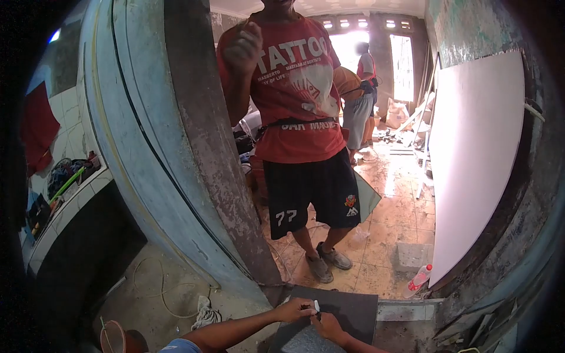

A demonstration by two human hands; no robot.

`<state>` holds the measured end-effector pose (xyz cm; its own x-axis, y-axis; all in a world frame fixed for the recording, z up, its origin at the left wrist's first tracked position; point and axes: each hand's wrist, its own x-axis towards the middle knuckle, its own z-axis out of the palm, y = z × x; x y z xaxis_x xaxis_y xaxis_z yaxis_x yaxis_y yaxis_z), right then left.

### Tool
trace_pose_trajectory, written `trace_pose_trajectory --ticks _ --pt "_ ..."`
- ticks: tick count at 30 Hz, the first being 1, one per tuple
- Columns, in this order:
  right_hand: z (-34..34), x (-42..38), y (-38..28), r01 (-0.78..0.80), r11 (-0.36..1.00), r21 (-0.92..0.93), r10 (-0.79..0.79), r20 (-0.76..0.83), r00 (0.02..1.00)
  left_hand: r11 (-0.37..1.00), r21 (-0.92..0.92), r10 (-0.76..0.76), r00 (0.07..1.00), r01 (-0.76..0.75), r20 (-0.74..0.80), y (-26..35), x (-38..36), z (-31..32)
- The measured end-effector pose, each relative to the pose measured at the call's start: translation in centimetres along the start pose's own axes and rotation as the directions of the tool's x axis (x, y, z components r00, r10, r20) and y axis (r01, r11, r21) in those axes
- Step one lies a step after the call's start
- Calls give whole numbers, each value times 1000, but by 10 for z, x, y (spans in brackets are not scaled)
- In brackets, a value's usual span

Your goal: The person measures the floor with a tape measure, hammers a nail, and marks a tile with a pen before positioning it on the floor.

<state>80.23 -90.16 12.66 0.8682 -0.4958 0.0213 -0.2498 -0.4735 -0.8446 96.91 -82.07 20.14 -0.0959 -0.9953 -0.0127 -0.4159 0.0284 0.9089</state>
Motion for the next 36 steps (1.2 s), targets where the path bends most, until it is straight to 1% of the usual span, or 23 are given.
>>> trace_pose_trajectory --ticks 2,5,8,10,13,15,16,17,18,19,20,21,22,24,25,26,27,28,30,32,34,35,36 --pt "2 -1 0 2 1000 6 -2 4 1000 1000 13 25 1000 -25 -6 4 -1 -1" --pt "1 -1 -2 8 1000 8 -8 13 1000 998 63 -30 999 31 -17 6 -1 -2" --pt "3 -1 -2 9 1000 17 -10 31 999 997 10 -72 997 72 -3 1 0 -2" --pt "4 0 -1 7 1000 30 -9 42 999 998 -54 -28 998 25 -60 1 0 0" --pt "5 0 -4 -8 1000 4 7 58 998 998 -30 -47 998 46 -29 1 0 -2" --pt "2 -1 -10 57 998 -13 -58 -16 998 998 -38 -59 998 57 -38 -10 2 -1" --pt "0 -3 -16 57 998 -13 -58 -16 998 997 -46 -70 996 68 -47 -9 2 -1" --pt "-2 -4 -24 100 995 1 -99 -93 991 997 -46 -70 996 67 -47 -9 2 -2" --pt "-4 -4 -29 143 990 11 -139 -170 976 997 31 -76 996 77 -57 -9 2 -4" --pt "-5 -3 -33 144 989 11 -140 -170 975 990 107 -81 994 88 -68 -8 1 -6" --pt "-5 -3 -37 107 970 220 -72 -164 984 990 107 -80 994 87 -67 -11 1 -6" --pt "-5 -2 -39 65 905 420 -5 -143 990 996 0 -91 994 91 -62 -14 2 -6" --pt "-5 -1 -39 66 905 419 -6 -144 990 990 -106 -100 993 94 -56 -15 2 -6" --pt "-4 0 -38 51 860 509 9 -114 993 990 -113 -94 993 84 -77 -17 3 -7" --pt "-5 0 -40 52 859 509 8 -115 993 990 -122 -88 991 76 -98 -16 2 -7" --pt "-8 0 -42 44 896 442 10 -118 993 990 -122 -88 991 76 -97 -15 2 -7" --pt "-10 0 -44 35 927 374 11 -121 993 990 -141 -52 988 31 -148 -15 2 -7" --pt "-11 1 -44 35 926 375 12 -122 993 987 -157 -18 980 -14 -199 -13 1 -8" --pt "-14 3 -42 80 965 250 -42 -153 987 989 -145 -14 983 -13 -182 -11 0 -12" --pt "-16 3 -42 65 967 245 -33 -132 991 991 -133 -11 986 -12 -167 -1 -2 -18" --pt "-18 3 -42 48 970 240 -22 -108 994 982 187 -20 995 37 -96 7 -5 -20" --pt "-19 2 -42 60 974 219 -40 -96 995 982 184 -22 995 39 -96 5 -4 -19" --pt "-20 2 -42 72 977 199 -56 -85 995 952 304 -6 998 27 -70 2 -3 -18"
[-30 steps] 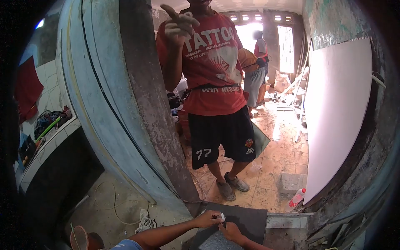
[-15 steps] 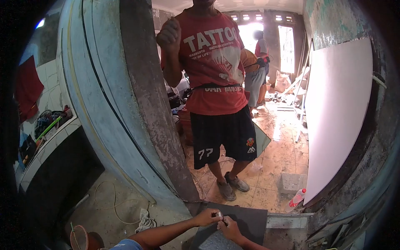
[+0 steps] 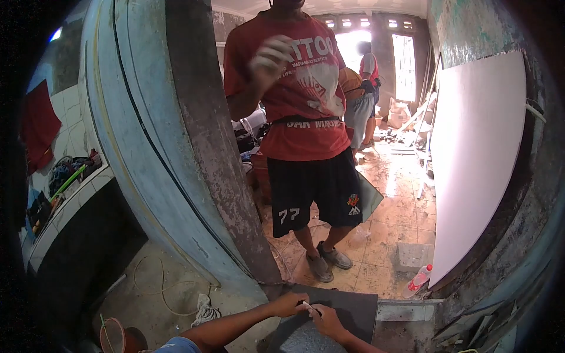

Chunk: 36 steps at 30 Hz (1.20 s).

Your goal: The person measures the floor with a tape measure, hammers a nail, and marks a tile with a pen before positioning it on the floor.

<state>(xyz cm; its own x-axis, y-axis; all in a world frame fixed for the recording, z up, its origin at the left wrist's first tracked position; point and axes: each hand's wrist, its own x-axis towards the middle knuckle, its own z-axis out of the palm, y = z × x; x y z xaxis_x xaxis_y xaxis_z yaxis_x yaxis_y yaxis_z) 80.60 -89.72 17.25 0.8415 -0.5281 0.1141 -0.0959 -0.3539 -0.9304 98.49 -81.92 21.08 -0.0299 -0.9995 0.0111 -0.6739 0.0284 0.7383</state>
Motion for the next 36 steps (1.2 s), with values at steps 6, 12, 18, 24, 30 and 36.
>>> trace_pose_trajectory --ticks 6,12,18,24,30,36 --pt "-7 0 -13 129 987 -95 -128 22 992 982 190 -35 993 13 113 11 -3 -8" --pt "-7 3 -5 137 985 -107 -126 99 987 959 283 -86 977 27 197 13 -5 -16" --pt "-8 7 -7 91 984 -154 -58 208 976 975 203 -148 942 88 300 1 -3 -18" --pt "-3 9 20 209 968 -141 -183 175 967 992 1 124 953 -130 278 -47 4 -6" --pt "-23 -3 1 88 982 -165 -68 119 991 902 32 431 902 -431 17 -113 6 -23" --pt "-69 30 -74 227 971 68 -160 -519 840 815 -551 -209 978 177 5 -3 -8 -50"
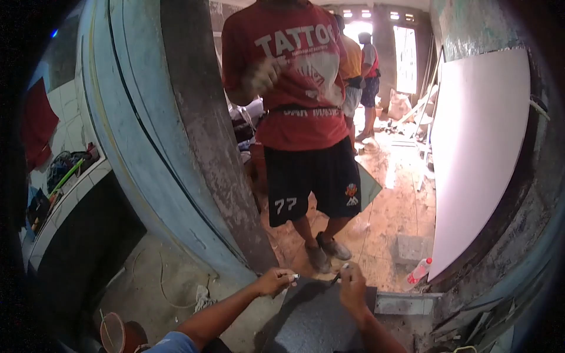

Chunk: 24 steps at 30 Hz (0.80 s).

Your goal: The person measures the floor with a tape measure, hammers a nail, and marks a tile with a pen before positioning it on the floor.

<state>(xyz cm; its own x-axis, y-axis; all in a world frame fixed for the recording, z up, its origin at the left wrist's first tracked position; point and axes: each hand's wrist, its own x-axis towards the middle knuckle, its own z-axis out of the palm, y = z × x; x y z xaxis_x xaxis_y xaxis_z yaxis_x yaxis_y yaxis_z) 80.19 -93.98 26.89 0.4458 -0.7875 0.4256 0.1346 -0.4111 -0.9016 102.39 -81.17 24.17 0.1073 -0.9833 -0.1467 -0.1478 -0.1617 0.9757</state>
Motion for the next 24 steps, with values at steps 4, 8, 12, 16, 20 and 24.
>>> trace_pose_trajectory --ticks 4,8,12,16,20,24 --pt "-17 52 -45 291 956 -43 -293 -195 936 975 -165 114 973 -148 -201 53 3 19" --pt "-18 100 -148 452 842 296 -345 -347 872 897 113 439 830 -427 -343 149 5 19" --pt "-3 118 -213 615 630 475 -422 -455 784 767 -17 580 704 -642 -409 205 -2 14" --pt "15 110 -222 611 594 523 -433 -431 791 725 -30 614 665 -688 -425 201 -12 11" --pt "30 104 -207 582 626 519 -440 -381 813 724 -58 612 680 -687 -403 197 -17 8" --pt "38 103 -201 563 623 543 -451 -337 826 709 -18 649 663 -705 -375 198 -21 7"
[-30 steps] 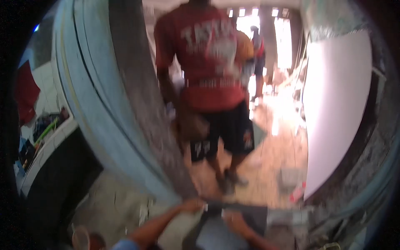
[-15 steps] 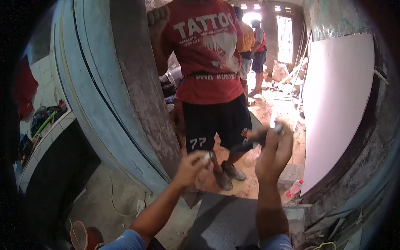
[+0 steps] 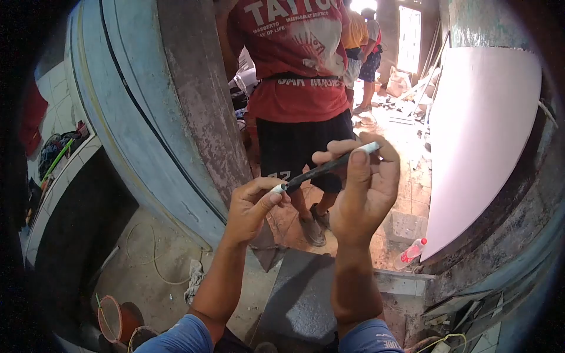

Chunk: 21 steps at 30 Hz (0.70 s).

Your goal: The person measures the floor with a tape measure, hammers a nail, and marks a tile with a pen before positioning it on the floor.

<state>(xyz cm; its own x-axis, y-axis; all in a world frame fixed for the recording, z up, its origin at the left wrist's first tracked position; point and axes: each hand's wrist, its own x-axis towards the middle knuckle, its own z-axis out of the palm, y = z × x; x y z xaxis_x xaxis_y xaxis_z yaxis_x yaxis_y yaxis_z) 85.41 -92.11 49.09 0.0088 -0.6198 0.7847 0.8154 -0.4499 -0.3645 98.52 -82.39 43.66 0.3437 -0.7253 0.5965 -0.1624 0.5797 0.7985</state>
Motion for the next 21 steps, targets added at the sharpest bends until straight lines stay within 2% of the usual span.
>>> trace_pose_trajectory --ticks 2,4,6,9,12,14,15,18,19,21 --pt "1 -2 3 23 1000 -10 -23 21 1000 999 25 -22 1000 21 22 4 0 1" --pt "6 -7 3 -48 999 24 47 21 999 999 45 4 1000 -5 29 5 -1 1" --pt "8 -10 3 -65 998 -20 66 61 996 994 113 -12 1000 10 12 6 -3 1" --pt "8 -12 6 -29 1000 -5 30 88 996 979 184 88 996 -89 18 10 -4 2" --pt "14 -14 5 -51 999 -17 52 20 998 948 273 150 987 -161 62 22 -6 3" --pt "18 -13 2 -19 999 -35 18 -26 999 919 363 118 986 -153 117 30 -8 7" --pt "11 -14 10 5 994 -107 -6 -2 1000 922 376 46 991 -92 128 37 -9 10" --pt "11 -16 13 22 989 -148 -19 19 1000 900 421 51 987 -112 154 30 -12 13" --pt "13 -16 13 23 989 -148 -20 20 1000 909 413 -11 986 -59 165 32 -14 15" --pt "18 -17 12 36 985 -169 -43 -39 998 896 435 21 985 -95 170 36 -16 21"
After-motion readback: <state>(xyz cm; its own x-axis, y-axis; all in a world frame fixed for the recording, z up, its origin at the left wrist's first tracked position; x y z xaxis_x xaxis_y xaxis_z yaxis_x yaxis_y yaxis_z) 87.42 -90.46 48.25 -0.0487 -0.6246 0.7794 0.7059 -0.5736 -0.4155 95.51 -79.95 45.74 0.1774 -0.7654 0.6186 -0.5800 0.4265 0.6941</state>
